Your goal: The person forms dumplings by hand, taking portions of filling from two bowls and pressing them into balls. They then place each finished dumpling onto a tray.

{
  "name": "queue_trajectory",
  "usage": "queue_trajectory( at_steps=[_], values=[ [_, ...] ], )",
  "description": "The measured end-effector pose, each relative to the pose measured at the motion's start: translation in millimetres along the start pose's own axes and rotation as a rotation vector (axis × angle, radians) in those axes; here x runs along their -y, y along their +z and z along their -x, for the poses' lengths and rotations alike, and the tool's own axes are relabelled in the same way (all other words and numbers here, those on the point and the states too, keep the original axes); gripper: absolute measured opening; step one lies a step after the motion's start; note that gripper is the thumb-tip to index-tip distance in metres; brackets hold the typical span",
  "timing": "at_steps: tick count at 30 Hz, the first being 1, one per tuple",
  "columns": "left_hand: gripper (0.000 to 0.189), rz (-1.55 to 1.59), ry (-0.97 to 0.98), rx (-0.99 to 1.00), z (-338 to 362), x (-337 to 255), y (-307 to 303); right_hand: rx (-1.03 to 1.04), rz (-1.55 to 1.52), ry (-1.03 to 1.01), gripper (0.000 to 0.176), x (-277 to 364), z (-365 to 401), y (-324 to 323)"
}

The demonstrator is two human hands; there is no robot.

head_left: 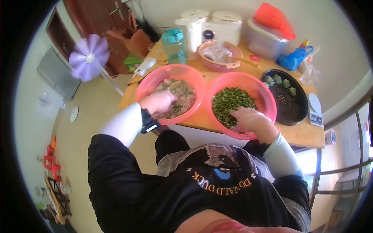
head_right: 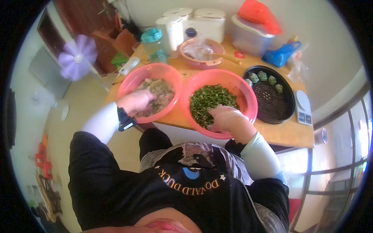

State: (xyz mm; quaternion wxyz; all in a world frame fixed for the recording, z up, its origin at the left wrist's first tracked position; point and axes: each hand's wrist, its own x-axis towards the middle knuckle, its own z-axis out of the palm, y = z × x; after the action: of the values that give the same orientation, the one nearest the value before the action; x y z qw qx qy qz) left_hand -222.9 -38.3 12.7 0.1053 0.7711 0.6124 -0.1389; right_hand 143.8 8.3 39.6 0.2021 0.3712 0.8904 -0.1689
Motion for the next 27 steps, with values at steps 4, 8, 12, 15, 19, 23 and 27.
queue_trajectory(
  at_steps=[4, 8, 12, 15, 19, 23, 27],
  values=[
    [0.025, 0.363, -0.134, -0.012, -14.3, 12.2, 17.8, -0.089, -0.020, -0.026, 0.075, -16.7, -13.9, 20.3],
    [0.023, 0.056, 0.060, 0.000, -23.8, 30.5, 3.2, 0.008, -0.003, 0.017, 0.071, -10.9, -9.6, 11.7],
    [0.033, 0.137, -0.089, -0.016, -16.3, 11.7, -15.5, -0.017, -0.063, -0.015, 0.065, -13.2, -3.2, 11.0],
    [0.054, 0.108, 0.013, -0.044, -12.0, -7.1, -15.8, -0.156, -0.086, -0.016, 0.052, -12.5, 0.7, 17.3],
    [0.051, 0.053, 0.007, 0.030, -26.5, -6.8, -4.1, -0.091, -0.077, 0.081, 0.047, -8.4, -3.1, 14.6],
    [0.044, 0.009, -0.059, 0.182, -48.5, 18.0, 8.7, -0.099, -0.100, 0.074, 0.042, -9.7, -6.2, 18.3],
    [0.024, 0.504, -0.125, 0.063, -79.5, 99.8, 13.9, 0.063, -0.069, 0.099, 0.058, -9.8, -3.6, 10.1]
  ],
)
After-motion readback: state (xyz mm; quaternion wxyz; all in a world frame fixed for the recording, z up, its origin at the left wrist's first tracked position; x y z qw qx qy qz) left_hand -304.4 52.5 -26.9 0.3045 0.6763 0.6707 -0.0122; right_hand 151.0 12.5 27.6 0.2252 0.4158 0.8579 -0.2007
